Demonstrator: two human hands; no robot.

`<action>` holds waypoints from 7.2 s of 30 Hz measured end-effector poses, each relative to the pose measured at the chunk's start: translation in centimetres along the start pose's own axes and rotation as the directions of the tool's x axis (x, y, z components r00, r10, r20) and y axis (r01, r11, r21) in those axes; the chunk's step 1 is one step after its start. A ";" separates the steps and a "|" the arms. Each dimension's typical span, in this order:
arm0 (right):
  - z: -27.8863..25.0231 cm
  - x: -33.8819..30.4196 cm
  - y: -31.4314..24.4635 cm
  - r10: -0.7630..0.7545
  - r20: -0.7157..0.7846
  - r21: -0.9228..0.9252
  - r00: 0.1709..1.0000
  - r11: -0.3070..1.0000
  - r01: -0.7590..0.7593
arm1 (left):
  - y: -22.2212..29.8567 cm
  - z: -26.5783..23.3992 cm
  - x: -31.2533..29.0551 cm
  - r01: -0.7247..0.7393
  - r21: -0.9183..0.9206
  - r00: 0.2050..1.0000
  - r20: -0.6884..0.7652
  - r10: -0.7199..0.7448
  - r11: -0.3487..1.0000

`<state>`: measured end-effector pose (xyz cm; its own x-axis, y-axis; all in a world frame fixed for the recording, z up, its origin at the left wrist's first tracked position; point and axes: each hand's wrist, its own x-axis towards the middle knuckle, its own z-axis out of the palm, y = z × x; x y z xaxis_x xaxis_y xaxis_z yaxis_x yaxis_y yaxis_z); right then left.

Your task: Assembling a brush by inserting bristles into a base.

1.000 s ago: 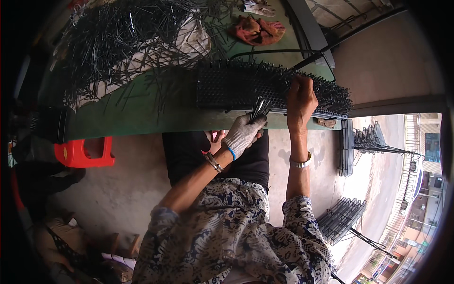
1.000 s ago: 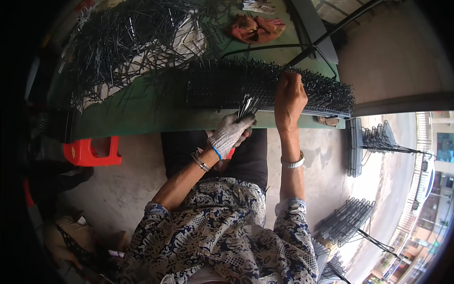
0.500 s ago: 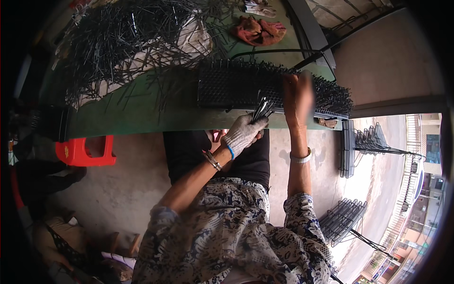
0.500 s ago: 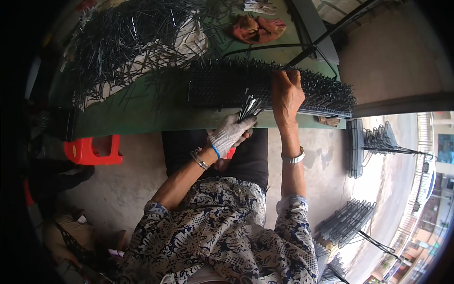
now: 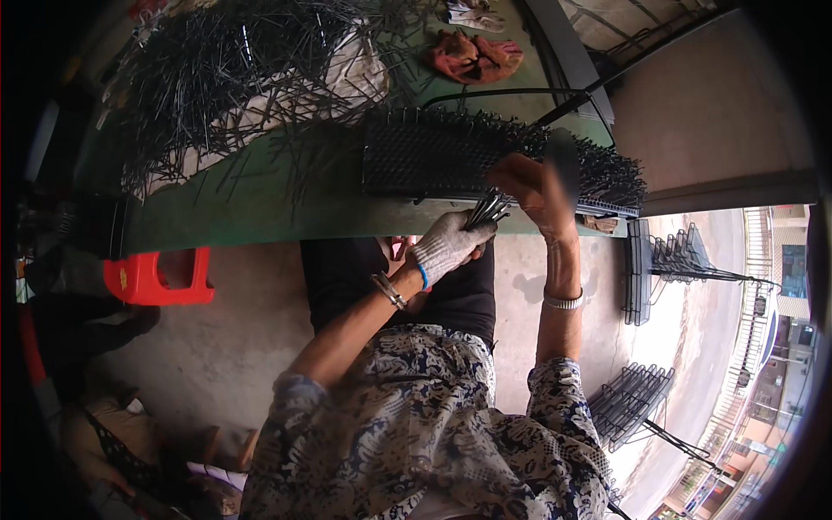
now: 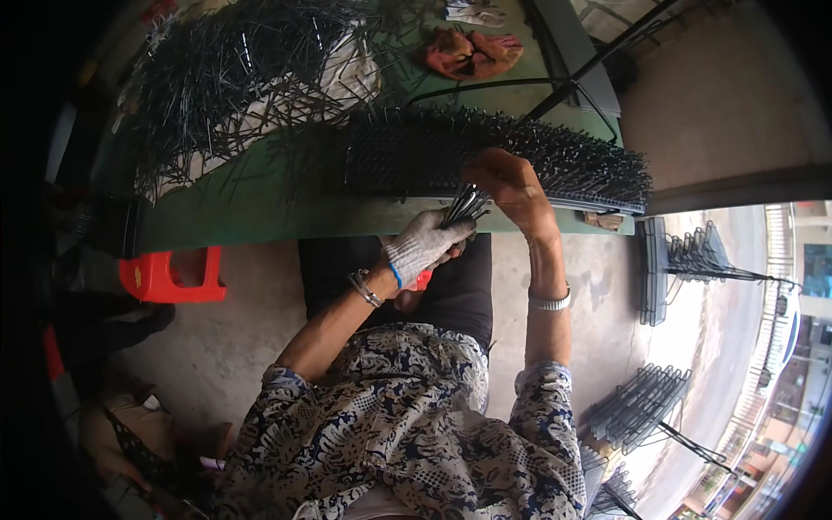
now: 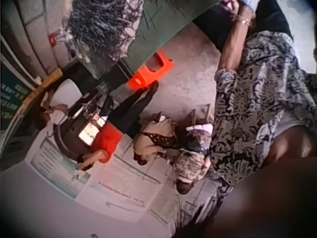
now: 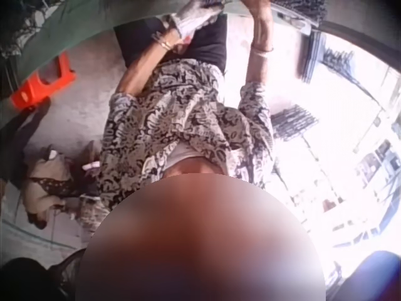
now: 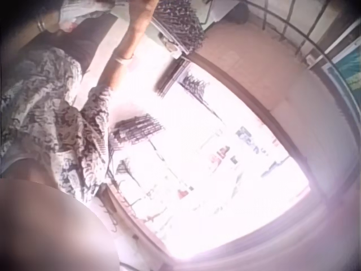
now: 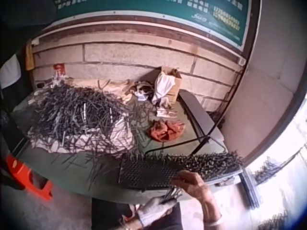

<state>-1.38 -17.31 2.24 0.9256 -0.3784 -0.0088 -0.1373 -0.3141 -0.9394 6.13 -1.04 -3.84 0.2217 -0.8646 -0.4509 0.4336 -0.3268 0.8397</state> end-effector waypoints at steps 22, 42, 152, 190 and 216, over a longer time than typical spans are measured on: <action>1.5 2.5 1.7 -0.494 -0.632 -0.619 0.597 0.785 -0.006 | -0.5 -1.0 0.5 0.090 -0.617 0.986 -0.056 -0.157 0.782; 1.8 3.0 2.6 -0.484 -0.498 -0.773 0.719 0.624 -0.115 | -0.5 -0.7 0.1 0.005 -0.690 0.994 -0.076 -0.079 0.723; 1.6 -1.3 0.1 -0.133 -0.643 -0.229 0.755 0.973 -0.024 | 0.1 0.3 0.1 -0.024 -0.654 0.966 -0.210 -0.151 0.756; 1.8 -2.6 -0.1 0.153 -0.273 0.133 0.950 0.984 -0.120 | 1.0 1.7 -1.5 -0.049 -0.532 0.966 -0.241 -0.096 0.845; -0.5 0.4 1.6 -0.399 -0.590 -0.567 0.702 0.823 -0.009 | -0.5 0.7 -1.1 0.006 -0.634 0.988 -0.114 -0.101 0.773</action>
<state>-1.38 -18.45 0.92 0.4961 -0.6541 0.5709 -0.3215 -0.7492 -0.5791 5.08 -0.16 -3.54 0.2750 -0.7781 -0.5647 0.8905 -0.0153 0.4547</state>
